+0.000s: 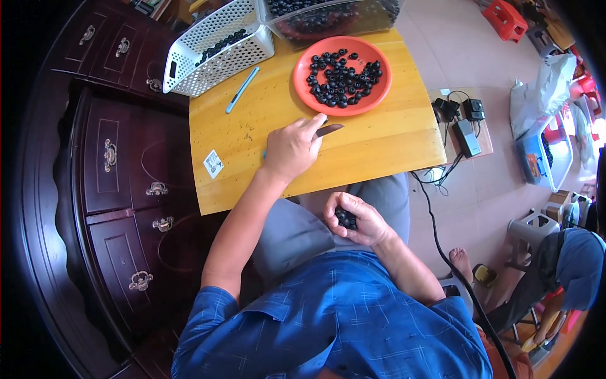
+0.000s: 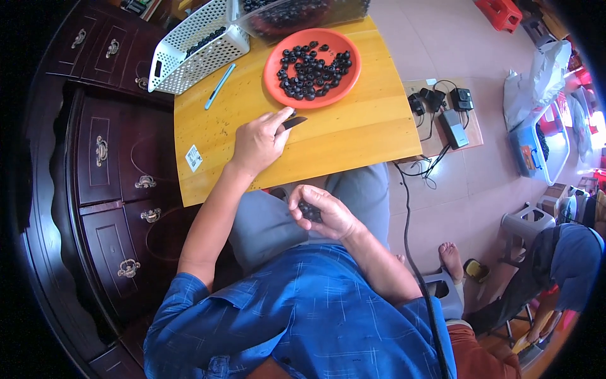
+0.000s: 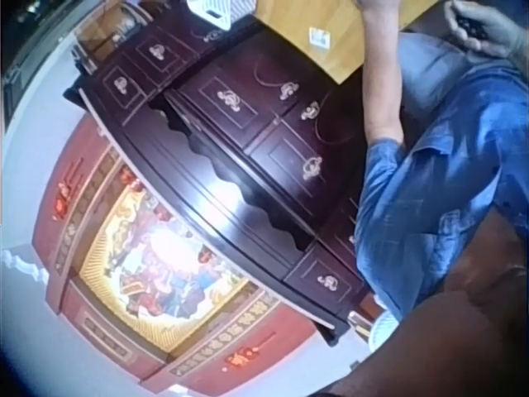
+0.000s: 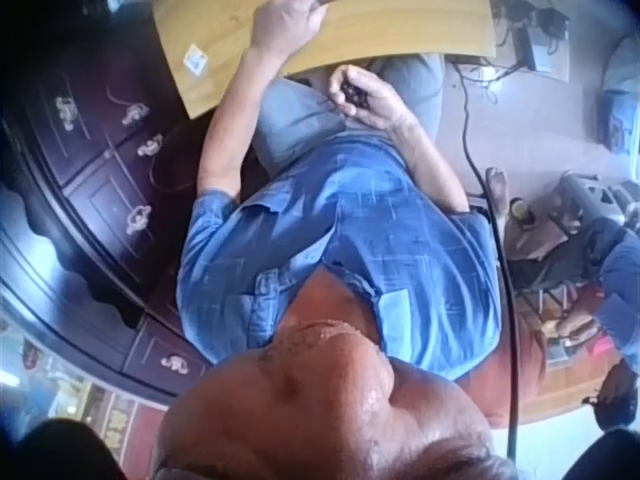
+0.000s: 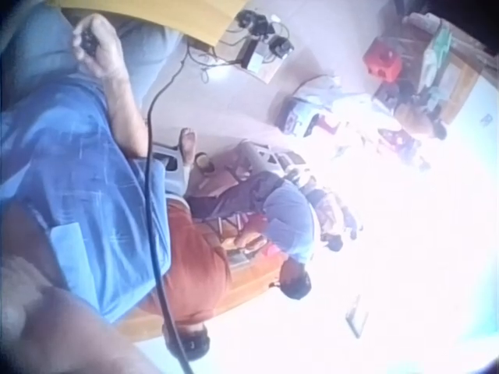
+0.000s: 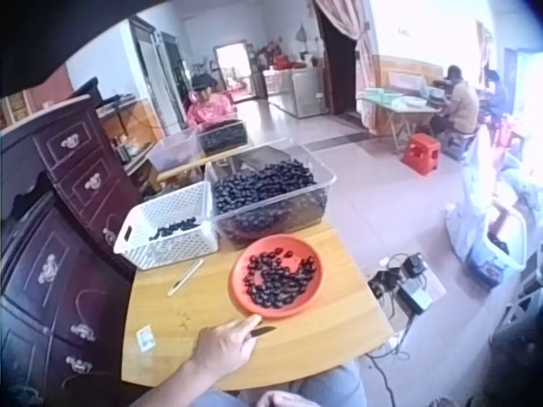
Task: The person assembles small black plastic components by hand at a wooden workbench.
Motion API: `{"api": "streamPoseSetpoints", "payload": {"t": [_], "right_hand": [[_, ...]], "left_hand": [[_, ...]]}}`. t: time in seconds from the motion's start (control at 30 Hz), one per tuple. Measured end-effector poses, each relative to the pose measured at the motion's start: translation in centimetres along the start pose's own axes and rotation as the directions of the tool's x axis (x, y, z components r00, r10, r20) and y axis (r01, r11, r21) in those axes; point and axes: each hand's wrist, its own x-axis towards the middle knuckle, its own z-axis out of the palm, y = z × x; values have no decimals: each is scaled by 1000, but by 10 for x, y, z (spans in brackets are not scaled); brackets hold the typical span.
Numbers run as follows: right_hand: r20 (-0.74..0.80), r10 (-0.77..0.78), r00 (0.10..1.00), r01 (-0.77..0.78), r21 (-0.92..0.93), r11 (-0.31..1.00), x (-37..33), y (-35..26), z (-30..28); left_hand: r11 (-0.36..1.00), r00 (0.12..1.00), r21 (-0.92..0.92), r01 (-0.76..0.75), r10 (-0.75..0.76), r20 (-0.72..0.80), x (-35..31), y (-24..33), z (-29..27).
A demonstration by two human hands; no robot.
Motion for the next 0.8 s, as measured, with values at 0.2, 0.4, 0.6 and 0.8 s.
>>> {"api": "streamPoseSetpoints", "payload": {"t": [0.2,0.4,0.6,0.8], "right_hand": [[-24,-28,999,29,42,999,3,2,-6],[-177,-9,984,3,-30,1000,2,-4,6],[-187,-129,974,135,18,991,4,2,14],[-192,-162,968,166,8,986,5,8,22]], "left_hand": [[999,998,-40,30,-28,59,3,-1,2],[905,985,-388,172,-149,88,-27,25,-26],[792,977,-573,211,-185,106,-72,54,-40],[783,977,-603,150,-211,-30,-95,65,-29]]}}
